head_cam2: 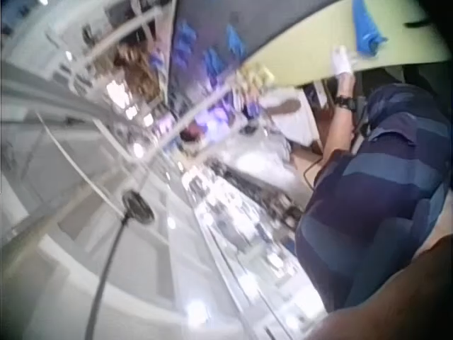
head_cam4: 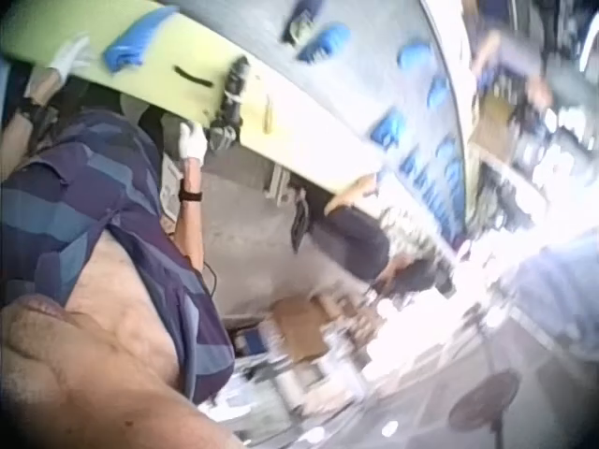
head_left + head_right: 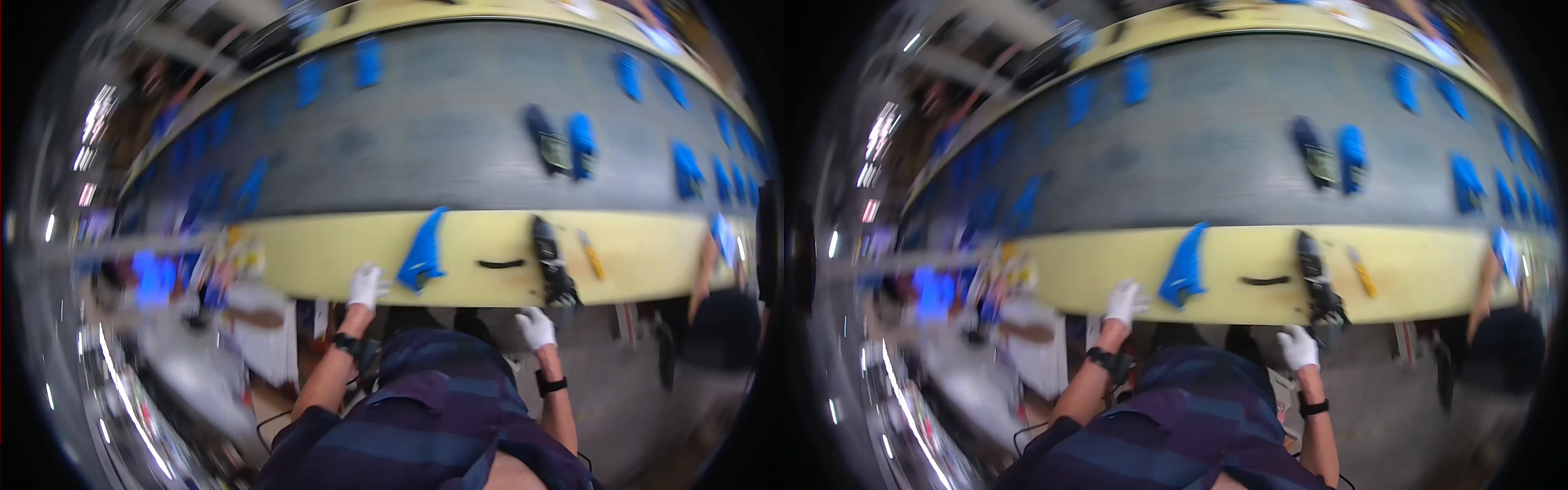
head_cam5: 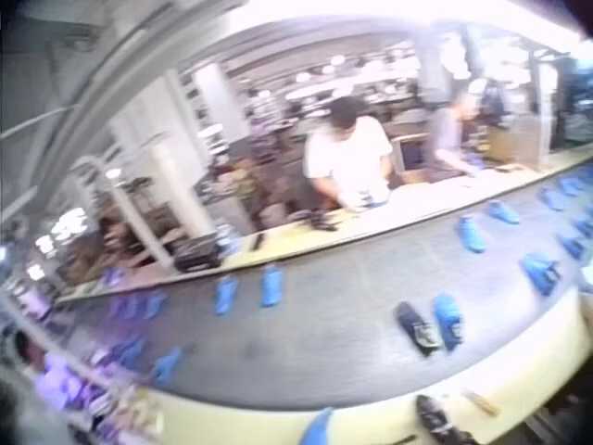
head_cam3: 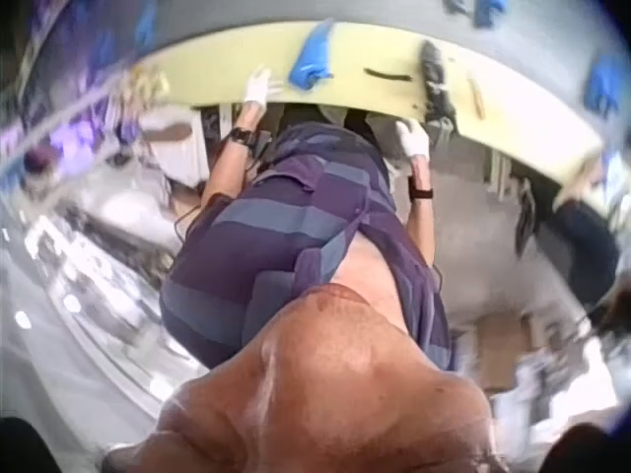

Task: Applying adhesive and assembling blue shoe uppers on an industrial production line.

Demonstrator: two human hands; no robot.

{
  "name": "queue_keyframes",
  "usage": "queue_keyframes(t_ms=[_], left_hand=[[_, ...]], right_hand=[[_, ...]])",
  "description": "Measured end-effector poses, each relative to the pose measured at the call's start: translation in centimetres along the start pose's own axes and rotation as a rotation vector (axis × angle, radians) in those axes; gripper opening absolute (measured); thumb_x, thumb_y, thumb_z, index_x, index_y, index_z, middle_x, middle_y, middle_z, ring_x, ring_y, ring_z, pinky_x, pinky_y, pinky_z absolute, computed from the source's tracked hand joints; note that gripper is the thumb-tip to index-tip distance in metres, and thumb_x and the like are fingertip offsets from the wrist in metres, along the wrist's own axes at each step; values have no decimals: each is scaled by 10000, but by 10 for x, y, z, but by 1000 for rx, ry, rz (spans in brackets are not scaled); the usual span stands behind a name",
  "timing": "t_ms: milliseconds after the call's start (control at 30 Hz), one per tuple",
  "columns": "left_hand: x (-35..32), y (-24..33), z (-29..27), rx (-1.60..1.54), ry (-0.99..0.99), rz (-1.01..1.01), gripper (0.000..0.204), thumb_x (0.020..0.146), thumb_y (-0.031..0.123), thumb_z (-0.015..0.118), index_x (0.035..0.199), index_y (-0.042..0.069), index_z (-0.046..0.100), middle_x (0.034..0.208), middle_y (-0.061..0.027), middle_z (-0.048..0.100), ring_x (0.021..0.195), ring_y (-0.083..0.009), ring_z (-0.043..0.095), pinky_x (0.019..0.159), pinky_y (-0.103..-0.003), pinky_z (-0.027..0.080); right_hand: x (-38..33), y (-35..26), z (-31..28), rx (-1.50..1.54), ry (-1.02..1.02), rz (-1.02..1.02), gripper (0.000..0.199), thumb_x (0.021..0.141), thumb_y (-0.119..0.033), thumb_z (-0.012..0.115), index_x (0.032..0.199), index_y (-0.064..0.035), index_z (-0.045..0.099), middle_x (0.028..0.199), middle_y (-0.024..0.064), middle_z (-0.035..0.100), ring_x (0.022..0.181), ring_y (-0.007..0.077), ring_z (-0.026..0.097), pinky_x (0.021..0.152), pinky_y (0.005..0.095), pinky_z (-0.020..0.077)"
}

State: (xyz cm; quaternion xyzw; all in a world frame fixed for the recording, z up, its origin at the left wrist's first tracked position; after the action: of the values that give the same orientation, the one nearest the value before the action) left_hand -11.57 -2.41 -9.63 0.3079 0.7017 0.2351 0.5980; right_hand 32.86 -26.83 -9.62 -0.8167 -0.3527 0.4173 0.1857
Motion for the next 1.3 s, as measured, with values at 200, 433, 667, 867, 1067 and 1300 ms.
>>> queue_keyframes(t_ms=[200,433,667,867,1067,1300], left_hand=[[-105,-96,-79,-297,170,-121,463,1041,266,593,1435,31,529,1146,-183,711,815,-292,756,637,-384,629],[-112,-144,-138,-463,184,-207,455,1056,299,594,1434,55,528,1194,-184,699,876,-286,747,680,-403,622],[-96,-161,-224,-362,210,-158,464,1021,330,645,1381,48,569,1105,-148,714,766,-227,733,601,-361,582],[-120,-193,-438,497,869,-78,571,938,292,673,1428,31,537,1273,-217,679,1094,-363,694,917,-480,545],[-160,-147,-564,984,1059,-274,811,851,302,769,1563,103,435,1534,-200,522,1345,-346,568,1126,-535,401],[-112,-221,-633,1215,789,-231,240,880,177,670,1102,115,739,1166,-113,708,1164,-293,666,973,-497,486]], right_hand=[[48,-40,10,-142,-178,-252,348,991,-207,660,1236,40,681,1047,199,755,909,261,747,830,355,580],[49,-125,49,-169,-233,-339,325,998,-197,637,1206,47,685,949,165,744,770,213,736,731,338,578],[22,-125,176,-245,-448,-359,322,983,-183,677,1201,54,686,942,140,743,756,186,727,680,325,580],[-20,-195,266,-352,-648,-421,322,954,-259,694,1164,-19,737,1070,214,766,1005,360,756,882,415,586],[-28,-294,314,-480,-596,-471,362,957,-253,697,1205,9,719,1050,209,776,957,332,772,859,397,595],[-38,-338,351,-513,-603,-555,342,944,-227,718,1197,3,719,1030,228,772,937,323,776,833,395,597]])
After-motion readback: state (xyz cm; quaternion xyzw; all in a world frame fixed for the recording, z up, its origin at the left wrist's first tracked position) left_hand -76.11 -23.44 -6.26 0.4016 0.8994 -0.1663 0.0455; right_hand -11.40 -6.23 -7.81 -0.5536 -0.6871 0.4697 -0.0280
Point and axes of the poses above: each hand's wrist, its own x-axis towards the middle knuckle, its own z-axis out of the palm, y = z × x, the point moved 10 cm from there along x, towards the middle knuckle
